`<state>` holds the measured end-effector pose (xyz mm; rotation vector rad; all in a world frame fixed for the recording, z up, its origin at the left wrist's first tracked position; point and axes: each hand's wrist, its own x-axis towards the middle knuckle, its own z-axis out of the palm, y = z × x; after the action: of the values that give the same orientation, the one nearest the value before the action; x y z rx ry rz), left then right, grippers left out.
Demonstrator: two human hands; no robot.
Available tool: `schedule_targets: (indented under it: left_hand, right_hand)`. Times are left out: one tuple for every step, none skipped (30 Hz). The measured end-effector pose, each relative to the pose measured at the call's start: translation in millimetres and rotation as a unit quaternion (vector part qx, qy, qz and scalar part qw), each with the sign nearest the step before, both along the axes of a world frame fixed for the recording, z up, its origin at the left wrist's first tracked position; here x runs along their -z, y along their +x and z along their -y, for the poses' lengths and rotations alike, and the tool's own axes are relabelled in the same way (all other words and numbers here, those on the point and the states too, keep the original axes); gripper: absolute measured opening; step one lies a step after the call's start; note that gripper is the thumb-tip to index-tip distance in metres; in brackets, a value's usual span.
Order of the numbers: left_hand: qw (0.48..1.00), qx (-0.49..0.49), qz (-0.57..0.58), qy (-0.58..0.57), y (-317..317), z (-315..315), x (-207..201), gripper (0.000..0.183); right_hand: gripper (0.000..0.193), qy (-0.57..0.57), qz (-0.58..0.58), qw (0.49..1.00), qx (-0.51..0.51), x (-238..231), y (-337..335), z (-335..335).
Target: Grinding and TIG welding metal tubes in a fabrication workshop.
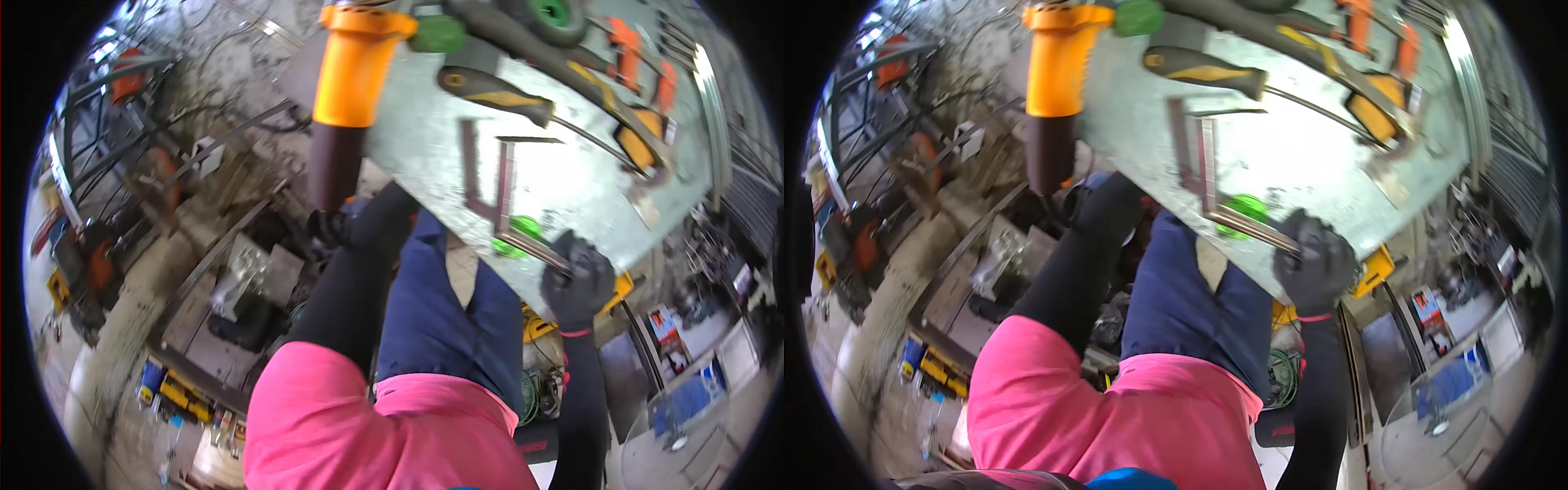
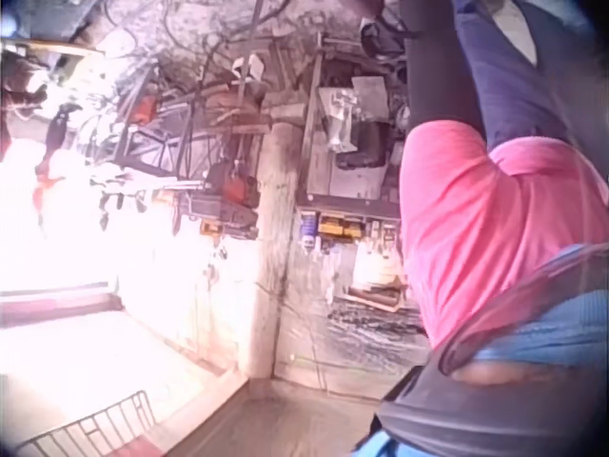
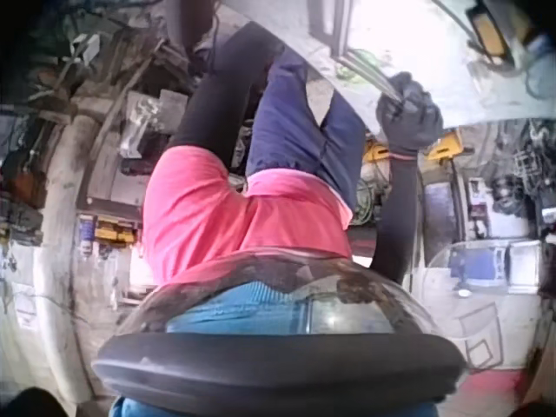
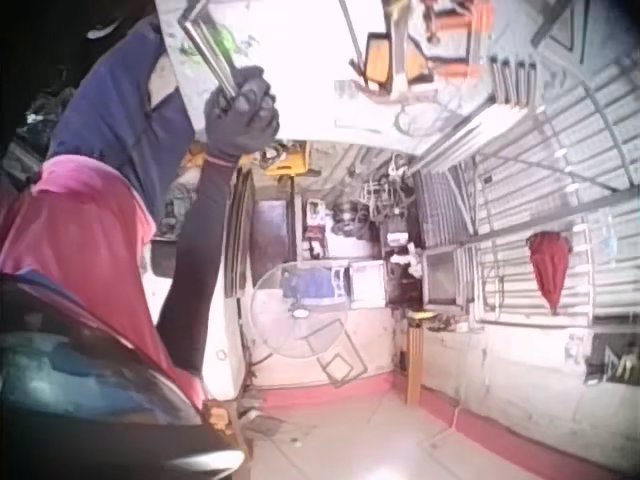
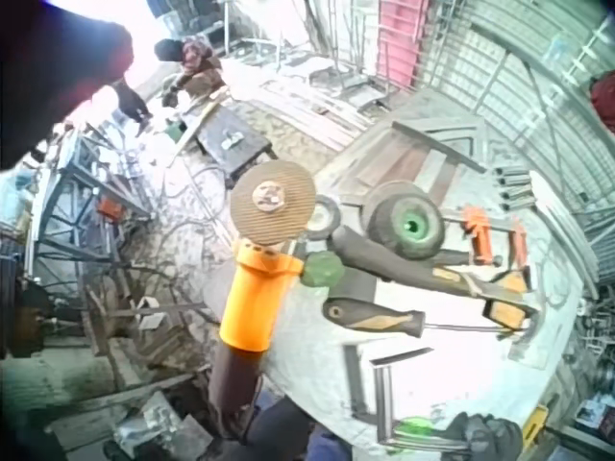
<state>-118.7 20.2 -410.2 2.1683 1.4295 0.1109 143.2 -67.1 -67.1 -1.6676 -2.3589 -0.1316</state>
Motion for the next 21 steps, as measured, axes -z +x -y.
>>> schedule_targets:
  left_hand:
    - [1.0, 0.005, -0.011, 0.002, -6, -10, -1, 0.028]
    - [1.0, 0.0, -0.014, 0.008, -12, -14, -3, 0.028]
    - [1.0, -0.013, -0.019, 0.014, -24, -18, -3, 0.028]
    - [0.999, -0.022, -0.023, 0.019, -35, -25, -3, 0.028]
    - [0.999, -0.03, -0.028, 0.022, -48, -32, -4, 0.028]
    - [0.998, -0.043, -0.04, 0.028, -61, -49, -4, 0.028]
    - [0.996, -0.058, -0.054, 0.037, -73, -67, -4, 0.028]
    - [0.994, -0.072, -0.069, 0.047, -85, -89, -3, 0.028]
    - [0.992, -0.085, -0.079, 0.057, -94, -115, -5, 0.028]
    - [0.988, -0.101, -0.091, 0.068, -104, -140, -5, 0.028]
    - [0.98, -0.136, -0.115, 0.085, -131, -152, -8, 0.028]
    - [0.978, -0.144, -0.121, 0.093, -139, -173, -9, 0.028]
    - [0.973, -0.16, -0.131, 0.1, -152, -197, -9, 0.028]
    - [0.979, -0.136, -0.119, 0.096, -130, -219, -5, 0.028]
    - [0.973, -0.159, -0.134, 0.102, -151, -228, -8, 0.028]
    - [0.968, -0.177, -0.146, 0.102, -167, -226, -10, 0.028]
    - [0.97, -0.171, -0.145, 0.099, -159, -230, -5, 0.028]
    - [0.973, -0.16, -0.139, 0.094, -145, -226, 0, 0.028]
    - [0.975, -0.149, -0.137, 0.09, -138, -222, 3, 0.028]
    - [0.967, -0.176, -0.162, 0.087, -162, -200, 3, 0.028]
    - [0.968, -0.17, -0.165, 0.08, -157, -183, 10, 0.028]
  right_hand:
    - [0.021, -0.026, 0.024, 0.999, 0.012, -3, -8, -3]
    - [0.022, 0.009, 0.036, 0.999, 0.014, -1, -10, -5]
    - [0.022, 0.003, 0.03, 0.999, 0.01, 0, -10, -7]
    - [0.022, -0.003, 0.034, 0.999, 0.013, -2, -9, -11]
    - [0.022, -0.011, 0.037, 0.999, 0.018, -5, -8, -11]
    - [0.022, -0.025, 0.033, 0.999, -0.001, -8, -5, -12]
    - [0.023, -0.031, 0.031, 0.999, 0.0, -7, -3, -12]
    - [0.023, -0.037, 0.029, 0.999, 0.004, -6, -3, -11]
    - [0.024, -0.042, 0.026, 0.999, 0.008, -5, -3, -9]
    - [0.025, -0.042, 0.027, 0.999, 0.015, -4, -2, -7]
    - [0.025, -0.044, 0.022, 0.999, -0.008, -5, 2, -12]
    - [0.025, -0.048, 0.025, 0.999, -0.006, -6, 2, -11]
    - [0.025, -0.052, 0.026, 0.998, -0.011, -6, 4, -11]
    - [0.027, -0.056, 0.032, 0.998, 0.019, -5, -3, -5]
    - [0.027, -0.052, 0.03, 0.998, 0.004, -5, 1, -8]
    - [0.027, -0.048, 0.028, 0.998, -0.013, -6, 5, -12]
    - [0.027, -0.049, 0.035, 0.998, -0.004, -5, 2, -11]
    - [0.026, -0.047, 0.034, 0.998, 0.002, -5, -1, -12]
    - [0.028, -0.05, 0.039, 0.998, 0.008, -5, -4, -10]
    - [0.029, -0.045, 0.026, 0.998, -0.024, -6, 5, -14]
    - [0.031, -0.043, 0.027, 0.998, -0.029, -3, 8, -13]
